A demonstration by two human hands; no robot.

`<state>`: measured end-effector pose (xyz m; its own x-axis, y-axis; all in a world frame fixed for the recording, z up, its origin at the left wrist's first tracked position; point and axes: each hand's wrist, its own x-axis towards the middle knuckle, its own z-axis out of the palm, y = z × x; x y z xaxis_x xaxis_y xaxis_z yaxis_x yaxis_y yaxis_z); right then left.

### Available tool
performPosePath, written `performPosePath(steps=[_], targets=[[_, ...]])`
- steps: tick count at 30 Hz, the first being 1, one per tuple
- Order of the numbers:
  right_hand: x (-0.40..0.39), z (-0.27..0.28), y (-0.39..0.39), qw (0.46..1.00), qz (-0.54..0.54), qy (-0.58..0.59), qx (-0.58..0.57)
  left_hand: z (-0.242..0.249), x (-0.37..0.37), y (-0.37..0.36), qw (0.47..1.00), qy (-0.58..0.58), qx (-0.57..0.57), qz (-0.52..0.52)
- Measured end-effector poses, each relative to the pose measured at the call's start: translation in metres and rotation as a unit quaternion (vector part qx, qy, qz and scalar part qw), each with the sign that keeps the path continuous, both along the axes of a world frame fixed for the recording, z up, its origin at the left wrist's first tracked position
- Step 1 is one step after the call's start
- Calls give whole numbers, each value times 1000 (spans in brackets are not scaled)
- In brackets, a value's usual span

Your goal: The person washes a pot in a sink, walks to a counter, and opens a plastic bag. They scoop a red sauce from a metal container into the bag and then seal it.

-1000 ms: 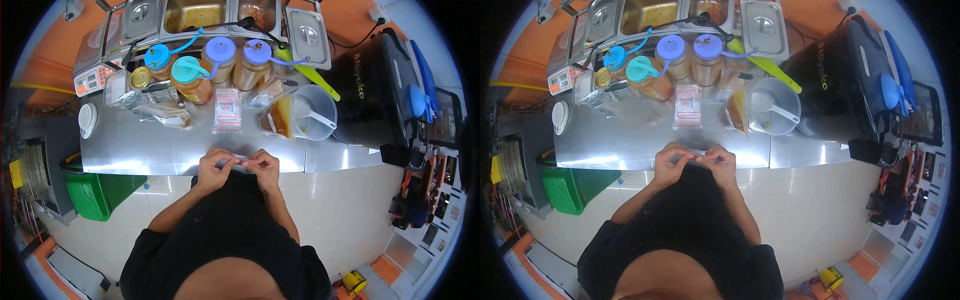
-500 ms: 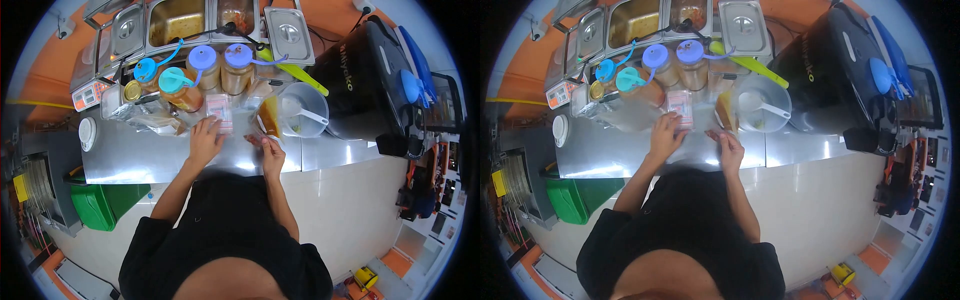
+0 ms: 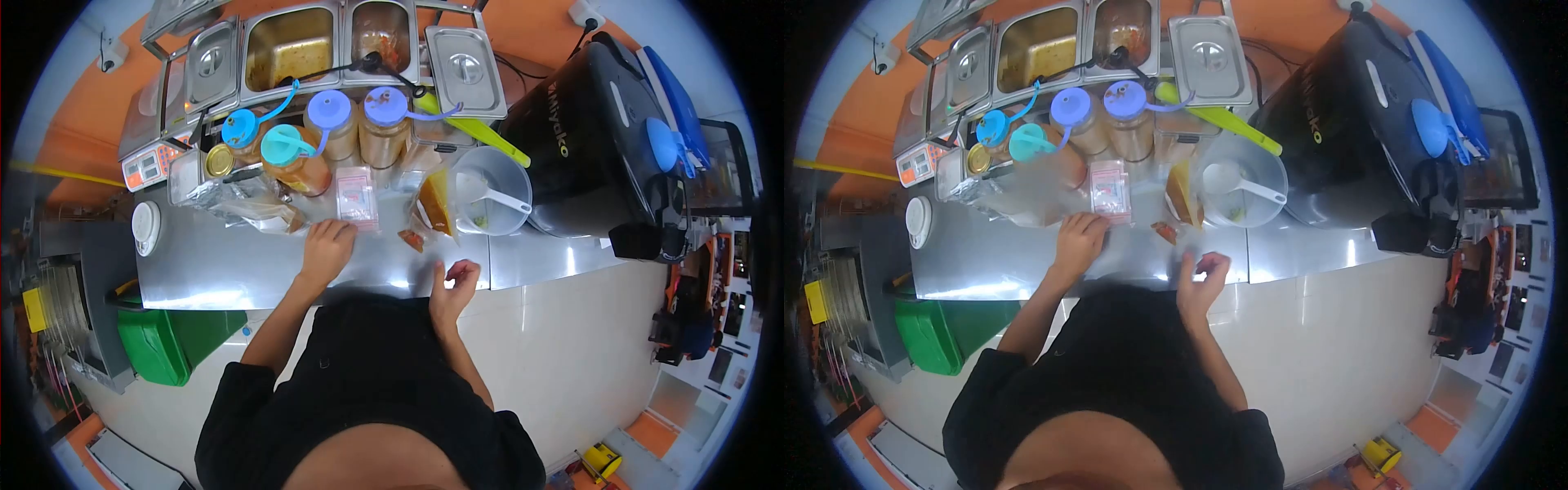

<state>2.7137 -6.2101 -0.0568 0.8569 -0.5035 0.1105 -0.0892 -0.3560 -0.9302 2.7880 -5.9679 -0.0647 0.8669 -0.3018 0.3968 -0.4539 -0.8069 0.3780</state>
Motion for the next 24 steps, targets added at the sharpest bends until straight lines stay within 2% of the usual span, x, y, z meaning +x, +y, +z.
performPosePath(steps=[1,2,3,4,5,6,7,9,12,16,18,20,22,24], targets=[[-2,2,2,1000,-2,-4,0,5,-6,-1,998,19,-64,20],[-3,10,7,993,102,36,47,18,-10,-6,998,16,-63,18],[-4,18,12,971,205,78,93,35,-18,-13,971,124,-195,58],[-4,23,21,972,201,81,95,45,-28,-20,913,234,-319,99],[-1,29,33,956,243,86,138,45,-38,-25,912,240,-318,98],[1,31,42,937,284,90,181,45,-46,-30,867,294,-391,93],[4,32,47,938,281,93,182,46,-52,-34,814,343,-460,86],[8,33,54,915,277,144,256,51,-56,-37,821,329,-462,65],[6,27,52,912,285,148,255,46,-61,-34,830,336,-439,76],[5,25,49,903,291,157,274,42,-61,-28,840,349,-414,41],[9,25,41,886,341,147,279,44,-58,-23,840,356,-408,26],[13,24,34,870,341,163,317,52,-52,-16,741,478,-471,-9],[13,24,36,851,342,181,355,56,-51,-16,739,485,-468,-9],[13,27,44,879,312,151,326,54,-52,-18,737,491,-464,-11]])
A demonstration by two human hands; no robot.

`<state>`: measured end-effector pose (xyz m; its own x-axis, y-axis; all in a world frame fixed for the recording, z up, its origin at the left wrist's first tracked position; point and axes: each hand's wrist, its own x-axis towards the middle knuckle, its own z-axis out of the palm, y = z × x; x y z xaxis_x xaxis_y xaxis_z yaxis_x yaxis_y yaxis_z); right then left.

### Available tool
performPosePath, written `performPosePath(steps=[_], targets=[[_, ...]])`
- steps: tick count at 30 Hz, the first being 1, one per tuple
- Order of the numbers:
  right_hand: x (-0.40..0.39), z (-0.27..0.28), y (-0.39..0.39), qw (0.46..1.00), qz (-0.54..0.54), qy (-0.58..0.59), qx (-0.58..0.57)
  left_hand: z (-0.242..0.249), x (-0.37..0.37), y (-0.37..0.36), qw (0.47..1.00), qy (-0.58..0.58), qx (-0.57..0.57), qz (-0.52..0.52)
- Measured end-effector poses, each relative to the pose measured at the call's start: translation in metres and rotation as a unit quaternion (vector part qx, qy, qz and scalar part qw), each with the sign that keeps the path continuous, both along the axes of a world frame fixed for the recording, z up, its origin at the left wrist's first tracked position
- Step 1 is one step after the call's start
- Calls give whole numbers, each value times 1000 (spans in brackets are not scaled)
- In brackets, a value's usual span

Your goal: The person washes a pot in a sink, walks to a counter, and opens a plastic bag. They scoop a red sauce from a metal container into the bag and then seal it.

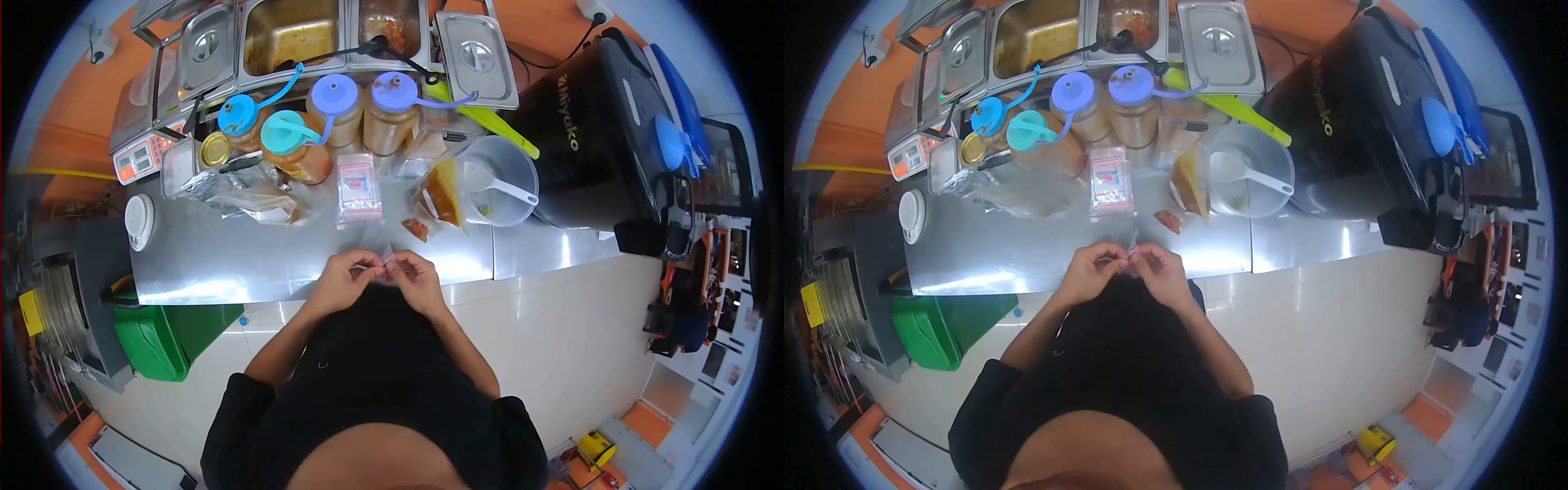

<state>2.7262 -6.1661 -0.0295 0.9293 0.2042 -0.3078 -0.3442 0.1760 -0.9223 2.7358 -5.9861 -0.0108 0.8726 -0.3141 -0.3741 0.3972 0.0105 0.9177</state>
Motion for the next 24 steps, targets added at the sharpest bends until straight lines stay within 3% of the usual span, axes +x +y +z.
performPosePath(steps=[1,2,3,5,9,11,13,17,20,22,24], targets=[[2,5,-1,1000,1,-3,0,-5,-3,-3,994,-93,56,-6],[6,17,-1,985,58,-71,-146,-4,-5,-6,976,-185,111,-13],[12,26,-1,941,112,-141,-287,0,-4,-7,975,-192,112,-12],[16,29,1,937,107,-153,-296,8,-6,-9,969,-182,164,-44],[12,20,2,929,126,-175,-300,-7,-11,-5,906,-317,254,-119],[7,13,6,928,122,-173,-307,-5,-12,-6,895,-331,276,-116],[3,7,9,947,81,-91,-296,-5,-13,-9,884,-344,295,-116],[1,0,11,956,38,-81,-280,-9,-12,-13,848,-366,381,-50],[2,10,8,922,52,-107,-369,-5,-8,-12,842,-363,398,-16],[4,8,5,893,24,-202,-402,-5,-3,-9,846,-360,394,-21],[15,21,9,895,-18,-224,-386,-6,-1,-5,804,-455,383,-11]])
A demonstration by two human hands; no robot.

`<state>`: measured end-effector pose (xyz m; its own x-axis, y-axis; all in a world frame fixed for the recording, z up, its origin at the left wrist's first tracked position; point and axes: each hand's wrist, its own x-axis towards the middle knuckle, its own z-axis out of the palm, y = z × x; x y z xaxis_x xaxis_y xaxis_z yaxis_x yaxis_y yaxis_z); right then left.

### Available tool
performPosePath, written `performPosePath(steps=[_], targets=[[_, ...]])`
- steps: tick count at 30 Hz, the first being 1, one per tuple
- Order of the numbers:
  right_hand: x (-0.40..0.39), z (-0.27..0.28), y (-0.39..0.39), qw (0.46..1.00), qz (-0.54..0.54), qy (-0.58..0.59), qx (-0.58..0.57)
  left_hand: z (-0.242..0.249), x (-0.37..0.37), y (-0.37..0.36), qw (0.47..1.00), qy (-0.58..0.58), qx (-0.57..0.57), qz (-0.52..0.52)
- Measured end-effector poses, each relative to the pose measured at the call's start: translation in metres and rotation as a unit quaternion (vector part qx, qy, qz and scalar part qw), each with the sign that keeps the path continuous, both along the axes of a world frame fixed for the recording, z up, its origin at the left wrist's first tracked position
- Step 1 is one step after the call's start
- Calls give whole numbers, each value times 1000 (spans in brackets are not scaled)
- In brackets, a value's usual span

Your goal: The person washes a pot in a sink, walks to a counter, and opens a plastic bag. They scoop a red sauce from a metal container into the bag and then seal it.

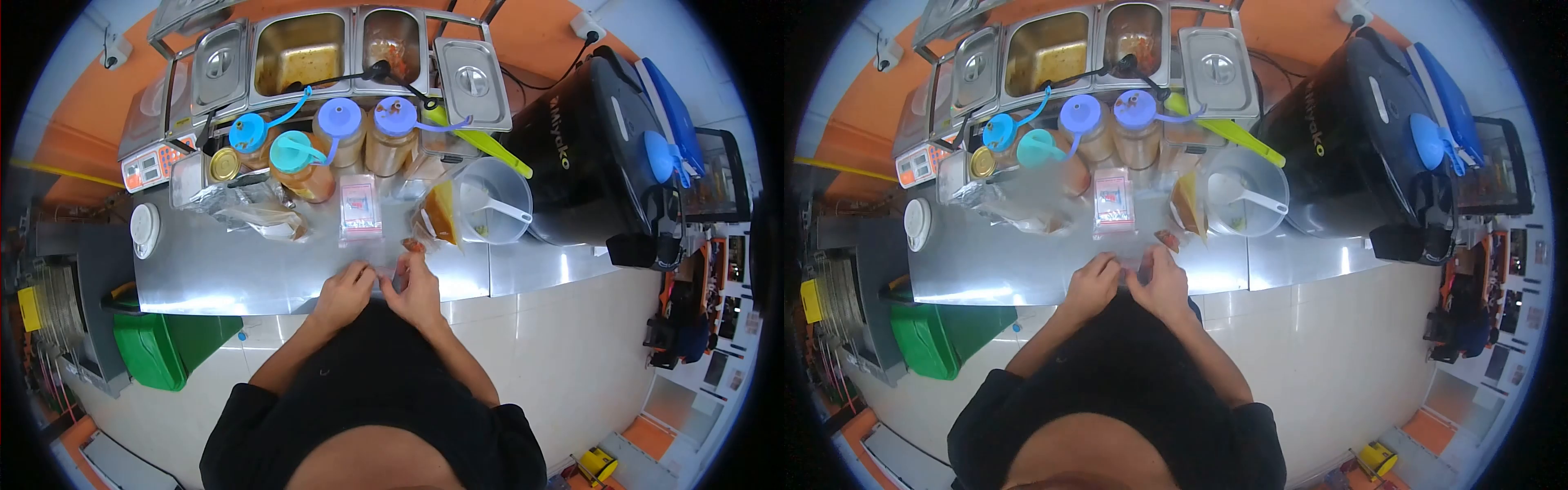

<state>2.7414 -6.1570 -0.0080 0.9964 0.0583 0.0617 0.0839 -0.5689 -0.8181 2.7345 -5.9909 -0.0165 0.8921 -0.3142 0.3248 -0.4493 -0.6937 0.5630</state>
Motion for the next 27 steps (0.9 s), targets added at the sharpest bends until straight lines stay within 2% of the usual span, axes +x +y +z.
performPosePath(steps=[1,3,4,6,7,9,10,12,13,14,15,17,18,19,20,24,25,27], targets=[[5,5,3,999,-26,-36,26,0,1,0,1000,2,0,1],[8,3,7,997,-19,-61,45,0,6,0,998,-64,-9,11],[10,3,11,993,-2,-111,45,3,10,-1,998,-66,-9,11],[14,5,18,985,16,-167,45,14,19,-8,987,-80,-114,85],[16,6,21,980,-2,-192,62,15,23,-10,986,-85,-114,86],[22,4,23,972,-18,-221,80,16,31,-15,954,-31,-245,168],[25,-5,21,966,-30,-245,72,16,32,-18,953,-36,-247,170],[29,-22,20,959,-40,-272,66,14,34,-23,902,36,-363,231],[26,-31,22,968,-61,-207,130,8,32,-23,902,32,-364,230],[26,-36,24,967,-82,-141,193,-3,30,-24,868,80,-432,232],[27,-32,27,967,-82,-144,194,-8,30,-24,827,128,-496,232],[28,-23,31,901,-72,14,427,-13,30,-24,820,121,-505,240],[29,-18,31,901,-70,14,428,-13,30,-23,813,115,-514,249],[31,-14,30,875,-53,63,478,-12,29,-21,813,114,-513,250],[31,-12,29,843,-37,112,524,-4,28,-19,834,105,-475,259],[25,-13,31,821,-27,176,543,1,31,-11,878,67,-378,288],[25,-11,33,828,-39,178,530,1,31,-9,878,66,-377,287],[26,-9,33,835,-50,181,517,-1,29,-8,840,128,-438,293]])
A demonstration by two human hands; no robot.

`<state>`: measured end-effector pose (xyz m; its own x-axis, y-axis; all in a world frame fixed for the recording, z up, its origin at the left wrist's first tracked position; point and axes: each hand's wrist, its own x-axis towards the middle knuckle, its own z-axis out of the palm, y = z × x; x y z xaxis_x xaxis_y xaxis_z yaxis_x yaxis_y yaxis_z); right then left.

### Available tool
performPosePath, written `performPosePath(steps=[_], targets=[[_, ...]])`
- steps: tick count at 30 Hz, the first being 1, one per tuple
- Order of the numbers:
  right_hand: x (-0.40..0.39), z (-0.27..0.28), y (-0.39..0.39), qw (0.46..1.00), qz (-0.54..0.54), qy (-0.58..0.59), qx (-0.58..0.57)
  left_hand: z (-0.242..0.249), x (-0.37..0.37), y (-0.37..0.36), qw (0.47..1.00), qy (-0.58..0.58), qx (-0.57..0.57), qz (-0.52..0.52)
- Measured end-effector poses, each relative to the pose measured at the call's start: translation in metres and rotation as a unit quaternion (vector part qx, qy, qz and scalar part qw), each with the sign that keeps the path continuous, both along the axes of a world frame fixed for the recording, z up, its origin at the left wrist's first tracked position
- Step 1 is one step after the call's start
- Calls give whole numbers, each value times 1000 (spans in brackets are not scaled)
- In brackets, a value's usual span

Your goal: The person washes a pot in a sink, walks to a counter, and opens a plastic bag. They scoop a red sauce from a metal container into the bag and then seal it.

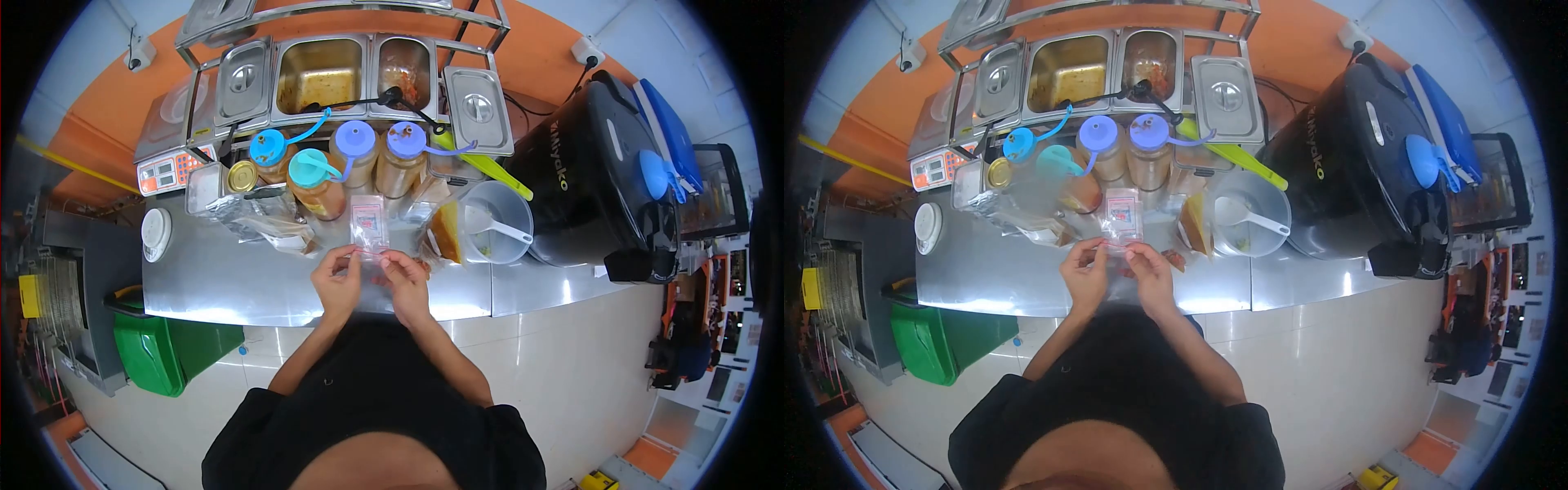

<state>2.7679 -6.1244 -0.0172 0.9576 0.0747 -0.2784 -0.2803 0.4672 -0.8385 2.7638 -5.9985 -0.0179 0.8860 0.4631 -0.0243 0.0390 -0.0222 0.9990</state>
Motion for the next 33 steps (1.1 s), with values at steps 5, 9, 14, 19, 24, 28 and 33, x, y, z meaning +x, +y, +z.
performPosePath(steps=[5,9,14,19,24,28,33], targets=[[16,-5,-27,965,162,117,170,4,-10,22,968,97,-175,-152],[20,-4,-27,945,171,141,241,17,-17,34,809,182,-500,-250],[14,2,-24,959,176,29,221,13,-18,21,798,63,-536,-267],[11,4,-28,970,183,-148,-66,10,-20,26,933,2,-235,-272],[3,24,-9,993,37,-110,-26,19,-20,26,956,-94,0,-279],[5,26,-1,869,-53,-336,-360,23,-18,10,973,-82,-35,-214],[0,21,6,848,0,-365,-385,18,-6,-1,988,-130,55,-57]])
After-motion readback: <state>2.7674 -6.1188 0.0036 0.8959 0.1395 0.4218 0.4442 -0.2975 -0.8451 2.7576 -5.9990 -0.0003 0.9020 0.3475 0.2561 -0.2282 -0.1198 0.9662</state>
